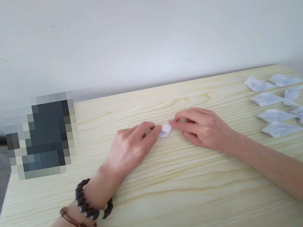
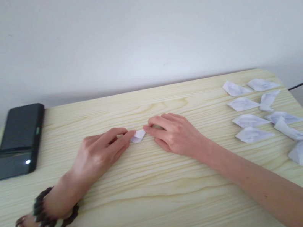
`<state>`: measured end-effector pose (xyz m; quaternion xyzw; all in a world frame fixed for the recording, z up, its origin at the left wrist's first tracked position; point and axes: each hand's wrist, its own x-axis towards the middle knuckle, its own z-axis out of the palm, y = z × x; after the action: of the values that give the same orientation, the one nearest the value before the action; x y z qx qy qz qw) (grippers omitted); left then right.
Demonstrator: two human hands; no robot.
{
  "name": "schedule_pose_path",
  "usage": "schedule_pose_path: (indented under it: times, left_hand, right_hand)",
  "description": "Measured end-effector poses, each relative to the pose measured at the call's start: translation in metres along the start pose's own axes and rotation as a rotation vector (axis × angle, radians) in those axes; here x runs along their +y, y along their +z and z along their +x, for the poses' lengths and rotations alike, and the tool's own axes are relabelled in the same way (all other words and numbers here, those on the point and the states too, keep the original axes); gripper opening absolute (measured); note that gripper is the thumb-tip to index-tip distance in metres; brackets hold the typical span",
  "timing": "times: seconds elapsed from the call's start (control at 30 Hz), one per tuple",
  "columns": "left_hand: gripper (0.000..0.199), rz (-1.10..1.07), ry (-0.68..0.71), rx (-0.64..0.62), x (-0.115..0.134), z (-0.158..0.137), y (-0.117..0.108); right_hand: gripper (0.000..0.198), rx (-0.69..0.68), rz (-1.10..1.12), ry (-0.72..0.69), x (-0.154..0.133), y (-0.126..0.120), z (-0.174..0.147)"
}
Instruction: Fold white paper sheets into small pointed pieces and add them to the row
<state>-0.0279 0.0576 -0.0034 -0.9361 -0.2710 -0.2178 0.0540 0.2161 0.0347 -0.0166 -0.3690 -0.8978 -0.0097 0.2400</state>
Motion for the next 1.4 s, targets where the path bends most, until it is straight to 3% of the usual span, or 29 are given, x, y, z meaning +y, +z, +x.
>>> schedule_pose_path:
  times: [0.2, 0.33, 0.5, 0.63, 0.77, 0.9, 1.1, 1.27, 1.4]
  left_hand:
    - [0.025, 0.092, 0.059, -0.037, 0.003, 0.001, -0.007]
    - [0.028, 0.174, 0.013, -0.103, 0.011, 0.003, -0.016]
    - [0.021, 0.146, -0.237, -0.126, 0.027, 0.007, -0.015]
    - [0.017, 0.084, -0.477, -0.032, 0.037, 0.012, -0.003]
    - [0.017, 0.046, -0.592, -0.005, 0.038, 0.011, 0.008]
    - [0.016, -0.031, -0.548, 0.03, 0.035, 0.009, 0.014]
    - [0.004, -0.363, -0.489, 0.121, 0.032, 0.019, 0.022]
    - [0.005, -0.47, -0.4, 0.106, 0.033, 0.024, 0.025]
    - [0.007, -0.545, -0.497, 0.099, 0.037, 0.025, 0.02]
  right_hand:
    - [0.027, -0.018, -0.046, 0.012, -0.003, -0.001, -0.003]
    - [0.028, -0.028, -0.068, 0.057, -0.009, -0.002, -0.003]
    - [0.027, -0.009, -0.028, 0.186, -0.022, 0.0, 0.0]
    - [0.021, 0.069, 0.083, 0.359, -0.026, 0.005, 0.005]
    - [0.022, 0.078, 0.216, 0.417, -0.02, 0.011, 0.009]
    - [0.014, 0.078, 0.327, 0.422, -0.012, 0.013, 0.01]
    - [0.014, 0.06, 0.441, 0.472, -0.013, 0.009, 0.007]
    - [0.018, 0.067, 0.474, 0.443, -0.012, 0.005, 0.007]
    - [0.026, 0.054, 0.586, 0.466, -0.01, 0.002, 0.005]
